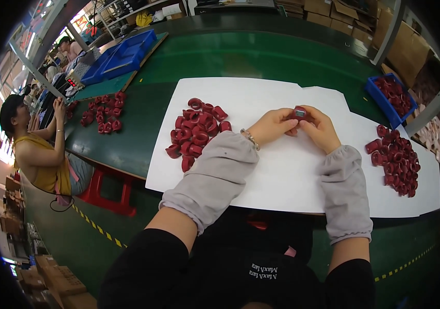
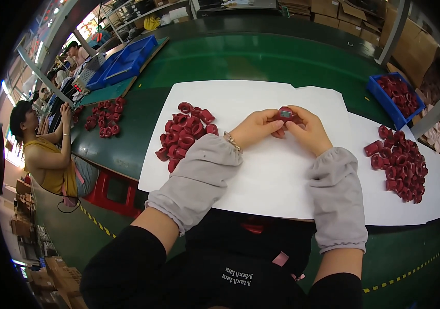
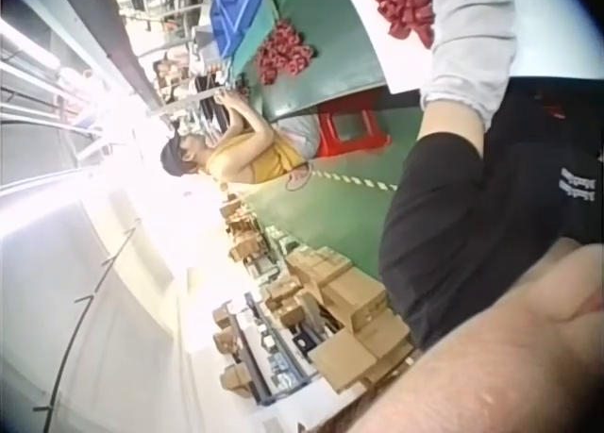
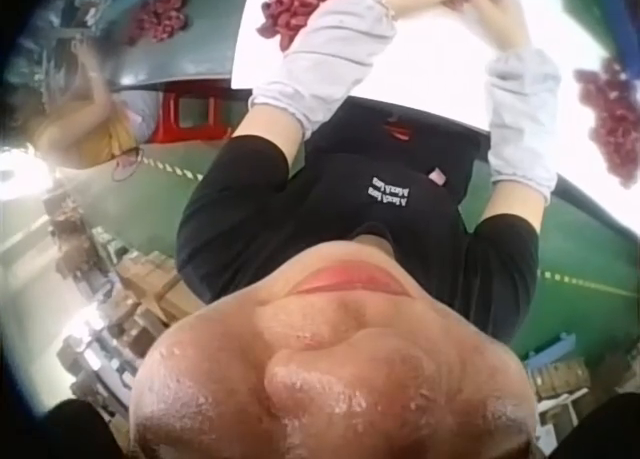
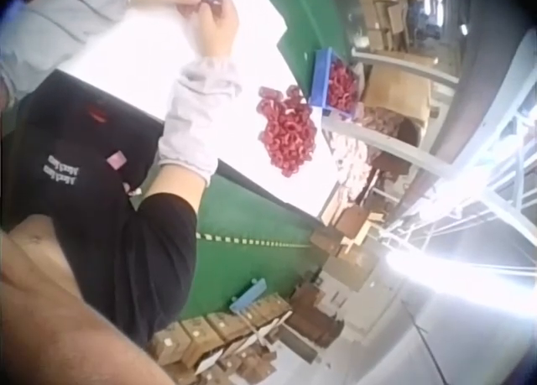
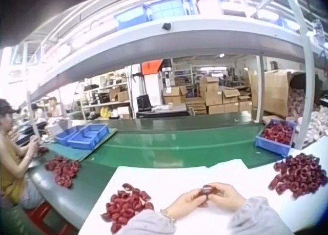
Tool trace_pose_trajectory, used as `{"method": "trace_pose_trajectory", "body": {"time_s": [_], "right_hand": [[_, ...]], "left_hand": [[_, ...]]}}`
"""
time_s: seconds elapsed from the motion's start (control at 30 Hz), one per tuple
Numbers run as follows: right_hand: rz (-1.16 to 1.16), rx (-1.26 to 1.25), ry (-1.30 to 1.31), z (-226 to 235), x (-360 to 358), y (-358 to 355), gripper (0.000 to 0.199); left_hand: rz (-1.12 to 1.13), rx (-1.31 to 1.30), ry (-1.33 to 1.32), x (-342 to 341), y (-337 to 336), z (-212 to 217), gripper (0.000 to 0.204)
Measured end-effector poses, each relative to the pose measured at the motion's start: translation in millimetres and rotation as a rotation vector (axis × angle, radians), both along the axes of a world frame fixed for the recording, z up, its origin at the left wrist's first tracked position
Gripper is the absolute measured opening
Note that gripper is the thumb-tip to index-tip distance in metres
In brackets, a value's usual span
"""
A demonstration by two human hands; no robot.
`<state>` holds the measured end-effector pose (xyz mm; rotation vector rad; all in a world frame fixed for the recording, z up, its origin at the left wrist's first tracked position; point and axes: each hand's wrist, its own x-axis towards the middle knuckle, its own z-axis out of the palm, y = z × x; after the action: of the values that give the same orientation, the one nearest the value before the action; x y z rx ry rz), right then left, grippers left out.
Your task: Inspecting and sorting small red industrial components at a factory workbench.
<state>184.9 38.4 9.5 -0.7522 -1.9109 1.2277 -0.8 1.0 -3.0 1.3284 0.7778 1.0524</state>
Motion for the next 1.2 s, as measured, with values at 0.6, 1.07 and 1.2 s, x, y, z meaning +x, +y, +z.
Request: {"method": "trace_pose_trajectory", "body": {"time_s": [0.6,1.07,1.2], "right_hand": [[-0.028,0.098,-0.027,1.2,1.8,-1.4,0.033],[0.001,0.098,-0.052,4.6,8.2,-0.9,0.035],[0.032,0.041,0.002,7.6,-1.5,-5.8,0.033]], "left_hand": [[-0.015,-0.030,0.009,2.3,0.3,0.6,0.033],[0.000,-0.043,-0.013,7.5,-1.4,1.9,0.033],[0.030,0.011,0.064,-1.5,-3.1,-0.9,0.030]]}}
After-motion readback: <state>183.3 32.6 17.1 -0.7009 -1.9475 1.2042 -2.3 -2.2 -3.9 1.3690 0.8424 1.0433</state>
